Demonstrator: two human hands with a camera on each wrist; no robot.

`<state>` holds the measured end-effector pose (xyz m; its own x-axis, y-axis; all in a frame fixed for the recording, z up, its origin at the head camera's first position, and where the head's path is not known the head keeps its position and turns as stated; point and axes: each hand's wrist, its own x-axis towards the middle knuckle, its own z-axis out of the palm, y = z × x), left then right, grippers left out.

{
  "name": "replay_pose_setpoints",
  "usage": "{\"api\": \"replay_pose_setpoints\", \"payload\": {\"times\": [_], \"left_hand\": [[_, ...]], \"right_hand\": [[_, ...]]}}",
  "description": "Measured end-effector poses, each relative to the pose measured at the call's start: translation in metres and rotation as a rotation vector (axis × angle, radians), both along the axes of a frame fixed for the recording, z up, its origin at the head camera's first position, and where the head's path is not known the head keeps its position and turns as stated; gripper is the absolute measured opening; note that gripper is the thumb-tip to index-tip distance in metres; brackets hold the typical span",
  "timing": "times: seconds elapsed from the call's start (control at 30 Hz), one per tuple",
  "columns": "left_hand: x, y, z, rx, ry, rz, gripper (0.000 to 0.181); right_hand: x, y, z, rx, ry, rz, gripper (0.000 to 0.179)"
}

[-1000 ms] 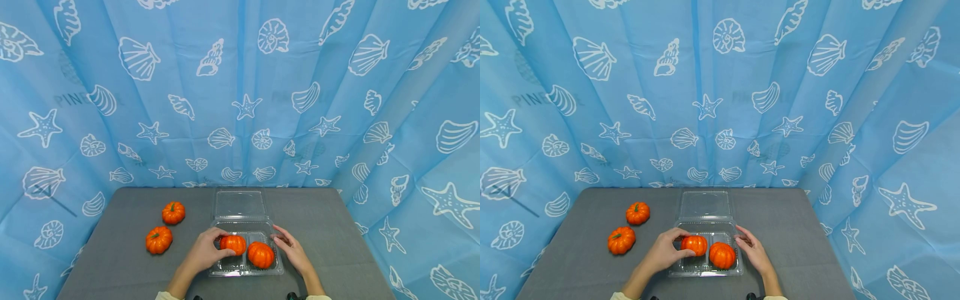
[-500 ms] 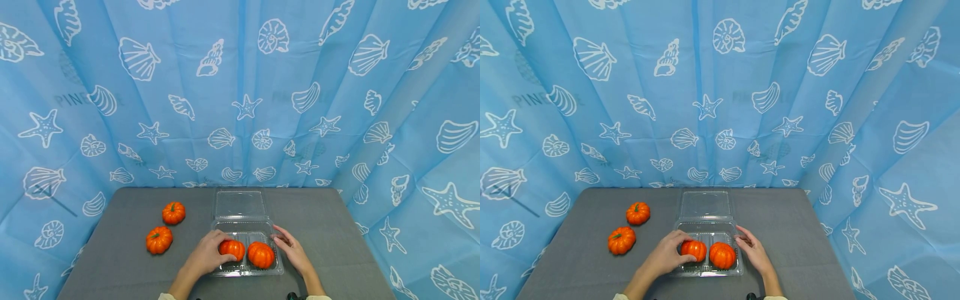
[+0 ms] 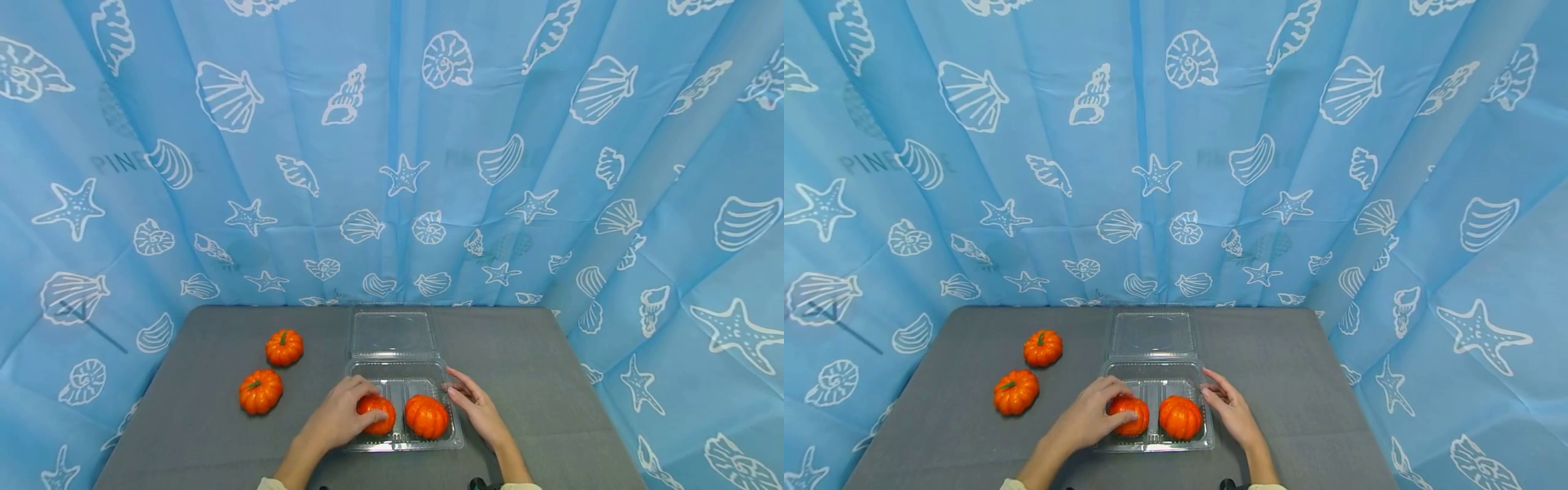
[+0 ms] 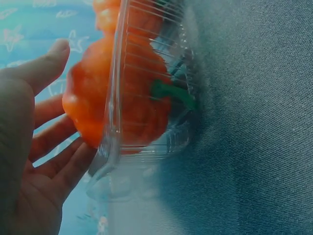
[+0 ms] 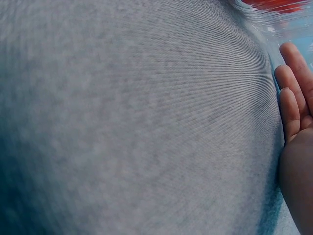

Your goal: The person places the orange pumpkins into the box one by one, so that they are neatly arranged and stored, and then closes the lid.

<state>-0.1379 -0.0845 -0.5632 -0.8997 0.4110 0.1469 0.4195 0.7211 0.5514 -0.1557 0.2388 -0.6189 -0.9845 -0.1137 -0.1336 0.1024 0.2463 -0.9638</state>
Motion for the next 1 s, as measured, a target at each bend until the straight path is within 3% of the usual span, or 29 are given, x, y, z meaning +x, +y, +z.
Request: {"api": "replay_pose_setpoints", "payload": {"times": [0.3,0.53,0.67,0.87,1.0], "left_hand": [[-0.002,0.0,0.003,0.015,0.044,-0.011,0.035],[-0.006,0.001,0.002,0.068,0.204,0.035,0.039],[-0.009,0.0,0.002,0.061,0.238,0.052,0.049],[-0.016,-0.001,-0.001,-0.009,0.218,0.097,0.074],[-0.022,-0.004,-0.002,-0.133,0.225,0.16,0.083]], "right_hand": [[0.0,0.001,0.0,-0.002,0.005,-0.003,0.047],[0.0,0.0,0.0,0.0,-0.001,-0.002,0.047],[0.001,0.001,0.0,-0.002,0.0,-0.007,0.046],[0.001,0.0,0.0,0.005,0.011,-0.014,0.046],[0.001,0.0,-0.001,0.002,0.017,-0.015,0.046]]}}
